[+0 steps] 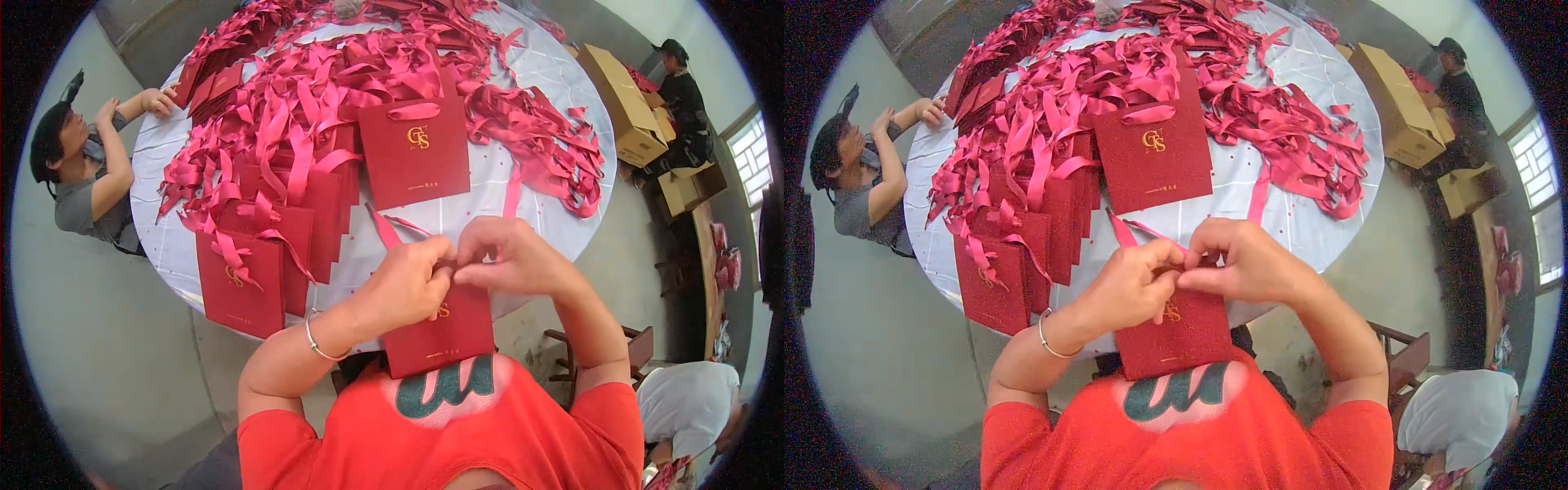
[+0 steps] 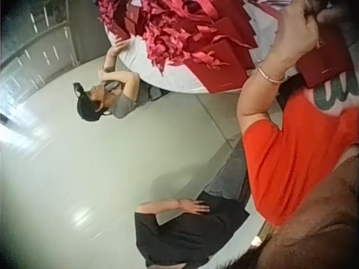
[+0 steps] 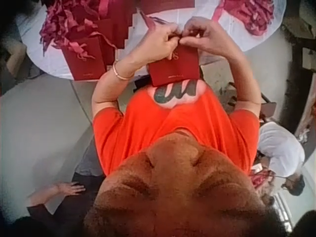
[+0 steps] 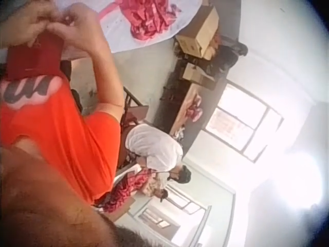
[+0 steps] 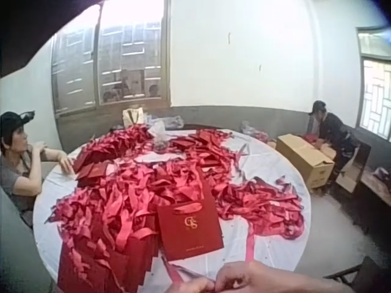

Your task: The person assembles gift bags by hand, threading ribbon handles through the bag openings and folding the bags on a table.

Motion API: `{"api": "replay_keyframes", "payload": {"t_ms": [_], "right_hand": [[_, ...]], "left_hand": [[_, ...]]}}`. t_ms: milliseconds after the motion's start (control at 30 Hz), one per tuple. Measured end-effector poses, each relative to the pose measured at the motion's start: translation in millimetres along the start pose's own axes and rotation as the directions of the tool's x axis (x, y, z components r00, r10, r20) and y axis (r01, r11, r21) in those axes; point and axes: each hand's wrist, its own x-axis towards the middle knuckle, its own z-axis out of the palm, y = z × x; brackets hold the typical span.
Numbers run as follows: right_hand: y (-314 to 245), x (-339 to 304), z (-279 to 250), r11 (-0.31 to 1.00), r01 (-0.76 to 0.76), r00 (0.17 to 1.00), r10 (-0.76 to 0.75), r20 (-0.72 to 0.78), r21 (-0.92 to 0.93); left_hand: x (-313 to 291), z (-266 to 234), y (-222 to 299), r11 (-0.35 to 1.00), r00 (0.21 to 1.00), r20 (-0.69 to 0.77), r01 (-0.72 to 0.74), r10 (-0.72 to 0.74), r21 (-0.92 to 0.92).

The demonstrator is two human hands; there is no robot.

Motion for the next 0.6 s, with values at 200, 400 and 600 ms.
{"api": "replay_keyframes", "payload": {"t_ms": [200,400,600], "right_hand": [[5,31,-23,0.863,-0.453,0.851,0.342,0.399,0.226],[30,60,-20,0.785,-0.586,0.638,0.294,0.711,0.201],[36,49,-13,0.631,-0.703,0.637,0.352,0.686,0.329]], "left_hand": [[-6,21,-5,0.851,0.865,-0.255,-0.297,0.432,0.434],[-7,23,-5,0.854,0.855,-0.273,-0.306,0.441,0.422],[-7,19,-4,0.896,0.875,-0.287,-0.289,0.390,0.336]]}}
